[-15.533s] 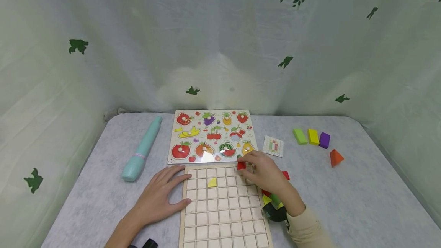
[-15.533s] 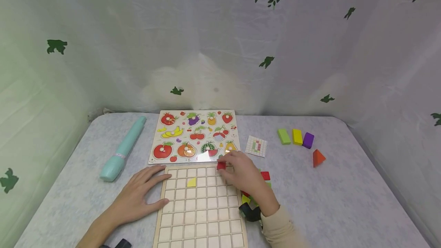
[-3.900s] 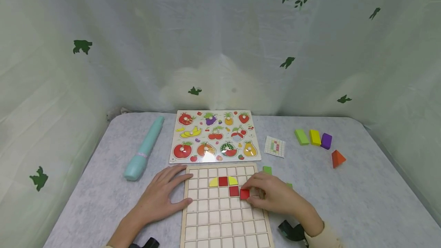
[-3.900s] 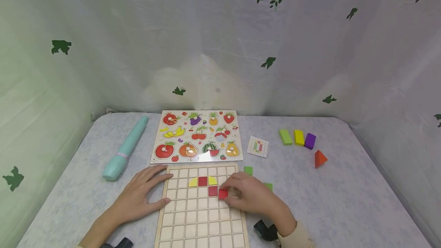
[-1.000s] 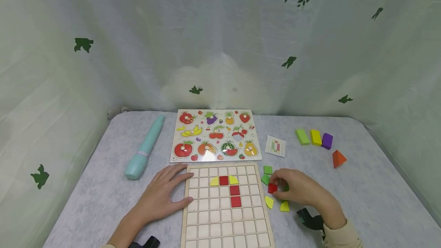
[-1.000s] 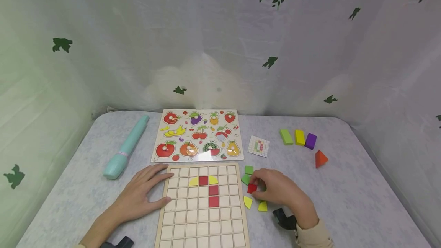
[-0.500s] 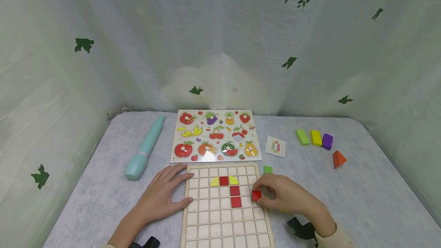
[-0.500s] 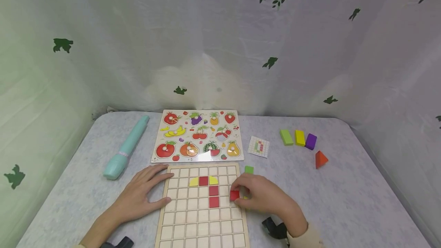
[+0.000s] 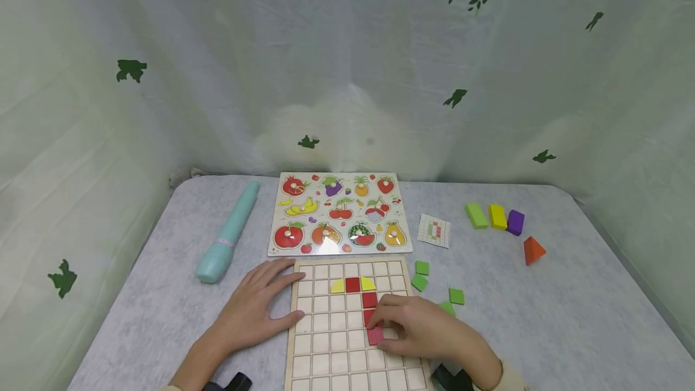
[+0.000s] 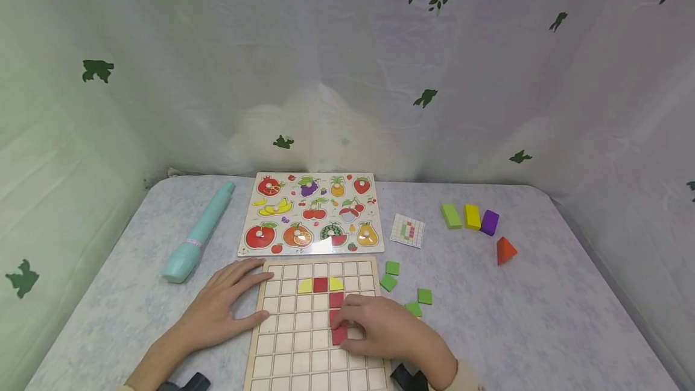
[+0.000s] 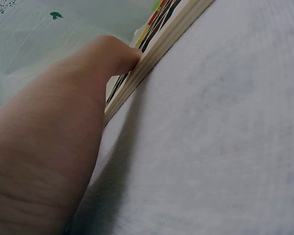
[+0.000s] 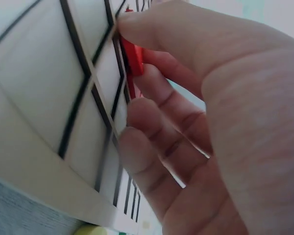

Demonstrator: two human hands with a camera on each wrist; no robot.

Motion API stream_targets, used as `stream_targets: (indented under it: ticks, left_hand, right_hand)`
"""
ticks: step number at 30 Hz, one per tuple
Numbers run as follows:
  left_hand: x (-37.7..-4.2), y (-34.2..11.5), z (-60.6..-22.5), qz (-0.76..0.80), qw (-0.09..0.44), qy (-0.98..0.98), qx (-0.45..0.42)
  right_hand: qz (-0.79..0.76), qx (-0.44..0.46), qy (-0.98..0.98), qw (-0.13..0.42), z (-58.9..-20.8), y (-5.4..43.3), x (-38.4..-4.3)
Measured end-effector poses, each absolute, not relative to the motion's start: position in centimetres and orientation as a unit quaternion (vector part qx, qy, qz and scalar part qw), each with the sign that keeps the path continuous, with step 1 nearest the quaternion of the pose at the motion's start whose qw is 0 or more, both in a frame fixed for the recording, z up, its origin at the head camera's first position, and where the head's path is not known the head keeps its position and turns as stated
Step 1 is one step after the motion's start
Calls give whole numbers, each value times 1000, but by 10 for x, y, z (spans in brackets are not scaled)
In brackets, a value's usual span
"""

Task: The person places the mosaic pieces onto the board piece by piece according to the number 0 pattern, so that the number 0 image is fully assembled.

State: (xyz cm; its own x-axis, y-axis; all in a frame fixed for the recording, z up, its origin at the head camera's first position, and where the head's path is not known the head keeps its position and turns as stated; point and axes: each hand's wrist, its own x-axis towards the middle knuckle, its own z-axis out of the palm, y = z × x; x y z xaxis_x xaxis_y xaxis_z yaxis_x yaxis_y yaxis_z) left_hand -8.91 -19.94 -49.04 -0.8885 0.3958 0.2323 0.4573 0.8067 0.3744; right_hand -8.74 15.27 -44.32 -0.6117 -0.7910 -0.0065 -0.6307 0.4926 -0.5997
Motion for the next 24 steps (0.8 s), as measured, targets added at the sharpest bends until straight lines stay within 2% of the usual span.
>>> stream_targets:
  ticks: [5, 12, 19, 24]
  left_hand:
    - [-89, -200, -489, -216, 69, -948, -223]
    - [-88, -202, -488, -214, 73, -948, -222]
    - [-88, -202, -491, -222, 68, -946, -227]
    - [-88, -201, -490, -220, 64, -947, -225]
  right_hand:
    - [-270, -431, 851, 128, -444, 149, -85]
    - [-262, -426, 855, 136, -440, 148, -86]
    - [-279, -364, 872, 170, -428, 161, -91]
    - [-270, -336, 886, 169, -424, 177, -94]
